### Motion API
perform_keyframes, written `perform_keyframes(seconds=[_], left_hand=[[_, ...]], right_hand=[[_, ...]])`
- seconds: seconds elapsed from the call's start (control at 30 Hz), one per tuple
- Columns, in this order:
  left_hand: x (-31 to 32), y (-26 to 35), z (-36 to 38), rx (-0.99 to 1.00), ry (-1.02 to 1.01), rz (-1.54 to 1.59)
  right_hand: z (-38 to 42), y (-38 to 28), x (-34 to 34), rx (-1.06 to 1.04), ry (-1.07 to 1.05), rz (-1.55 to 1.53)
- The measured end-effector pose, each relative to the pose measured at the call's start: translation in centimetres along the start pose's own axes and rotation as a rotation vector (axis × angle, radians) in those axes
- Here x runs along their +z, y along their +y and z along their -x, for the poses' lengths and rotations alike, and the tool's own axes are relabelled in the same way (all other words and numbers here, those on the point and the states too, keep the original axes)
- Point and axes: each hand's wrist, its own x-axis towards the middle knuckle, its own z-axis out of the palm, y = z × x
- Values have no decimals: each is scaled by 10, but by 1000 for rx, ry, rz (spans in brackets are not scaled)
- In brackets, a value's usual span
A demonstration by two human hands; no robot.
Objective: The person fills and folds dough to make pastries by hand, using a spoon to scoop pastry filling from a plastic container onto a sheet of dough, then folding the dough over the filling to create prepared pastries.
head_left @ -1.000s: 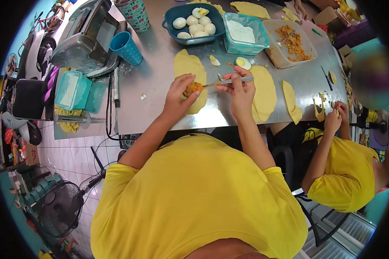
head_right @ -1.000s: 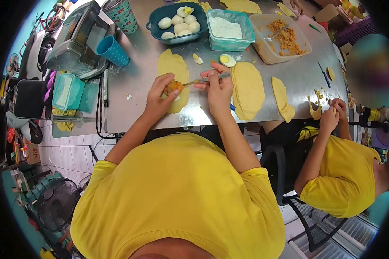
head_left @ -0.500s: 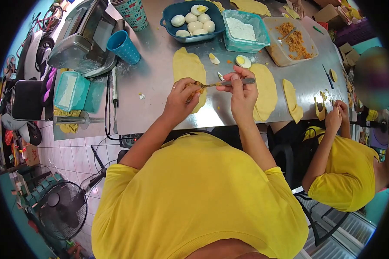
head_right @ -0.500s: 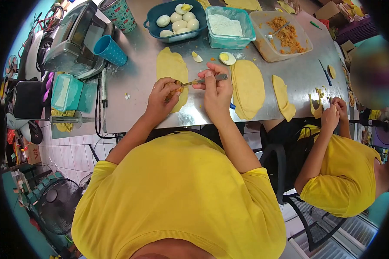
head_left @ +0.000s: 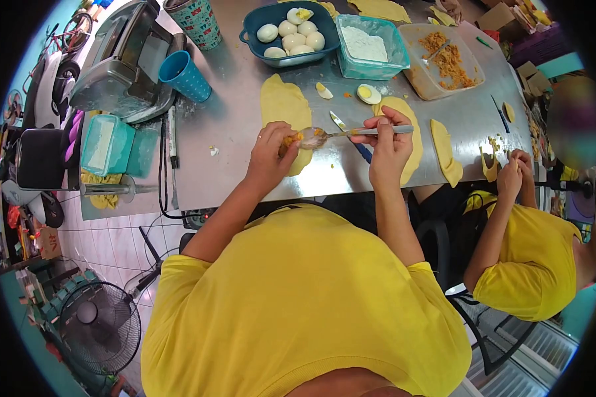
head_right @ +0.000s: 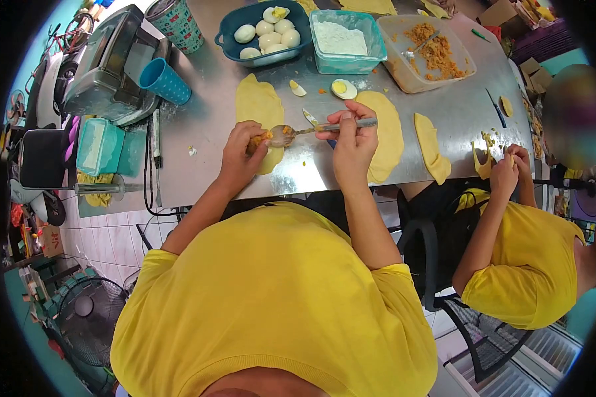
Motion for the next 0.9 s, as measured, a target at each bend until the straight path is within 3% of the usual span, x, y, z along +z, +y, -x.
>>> perform_keyframes(seconds=[0.6, 0.7, 0.77, 0.9], left_hand=[[-2, -1, 2, 148, -105, -44], [-3, 2, 1, 1, -88, 53], [2, -4, 5, -128, 53, 255], [-3, -16, 7, -115, 61, 175]], right_hand=[[-15, 4, -21, 228, 221, -312], [-26, -1, -40, 178, 285, -361], [-39, -7, -64, -40, 349, -454], [-87, -27, -116, -298, 473, -589]])
